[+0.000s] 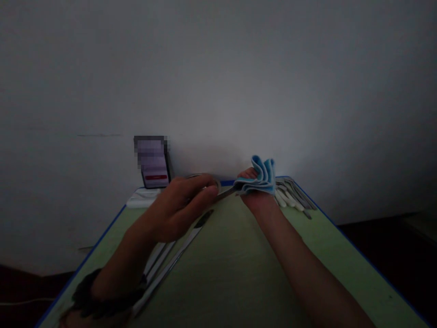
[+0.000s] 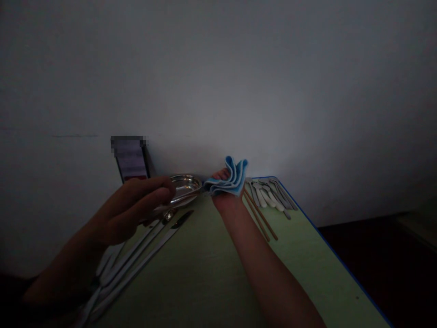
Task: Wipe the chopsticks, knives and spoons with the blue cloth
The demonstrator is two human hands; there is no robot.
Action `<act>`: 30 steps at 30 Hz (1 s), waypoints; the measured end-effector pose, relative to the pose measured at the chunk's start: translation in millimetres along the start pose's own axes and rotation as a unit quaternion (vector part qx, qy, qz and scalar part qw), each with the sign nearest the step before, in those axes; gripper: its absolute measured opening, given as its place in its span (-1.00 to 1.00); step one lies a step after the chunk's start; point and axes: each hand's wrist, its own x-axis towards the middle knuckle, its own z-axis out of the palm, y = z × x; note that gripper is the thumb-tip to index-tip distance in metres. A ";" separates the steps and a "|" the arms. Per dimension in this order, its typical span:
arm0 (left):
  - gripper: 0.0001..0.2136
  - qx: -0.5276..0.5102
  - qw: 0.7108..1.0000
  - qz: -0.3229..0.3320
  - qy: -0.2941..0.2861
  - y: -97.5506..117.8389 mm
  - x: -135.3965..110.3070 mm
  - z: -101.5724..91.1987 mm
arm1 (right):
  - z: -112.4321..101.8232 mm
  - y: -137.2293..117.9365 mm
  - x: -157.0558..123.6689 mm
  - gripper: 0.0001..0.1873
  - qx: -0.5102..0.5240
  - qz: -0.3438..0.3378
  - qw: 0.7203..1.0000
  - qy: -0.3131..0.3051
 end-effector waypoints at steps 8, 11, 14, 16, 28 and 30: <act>-0.76 0.178 0.983 0.052 0.005 -1.0 16.8 25.4 | 14.1 20.0 -12.0 -0.47 -0.054 0.079 0.995 0.003; -0.71 0.213 0.976 0.049 0.004 -5.7 19.9 31.1 | 15.8 24.5 -15.6 -0.48 -0.053 0.096 0.994 0.004; -0.66 0.210 0.976 0.046 0.014 -11.3 18.7 30.4 | 13.8 21.6 -13.4 -0.47 -0.018 0.092 0.996 -0.007; -0.66 0.207 0.977 0.045 0.011 -14.0 16.7 27.7 | 12.2 17.1 -10.2 -0.47 -0.002 0.098 0.995 -0.003; -0.64 0.105 0.981 -0.063 -0.148 -19.4 5.4 15.4 | 7.6 -0.6 7.1 -0.71 -0.077 0.086 0.987 0.112; -0.65 0.102 0.980 -0.074 -0.151 -21.1 7.4 16.6 | 6.6 6.5 7.1 -0.79 -0.115 0.098 0.978 0.143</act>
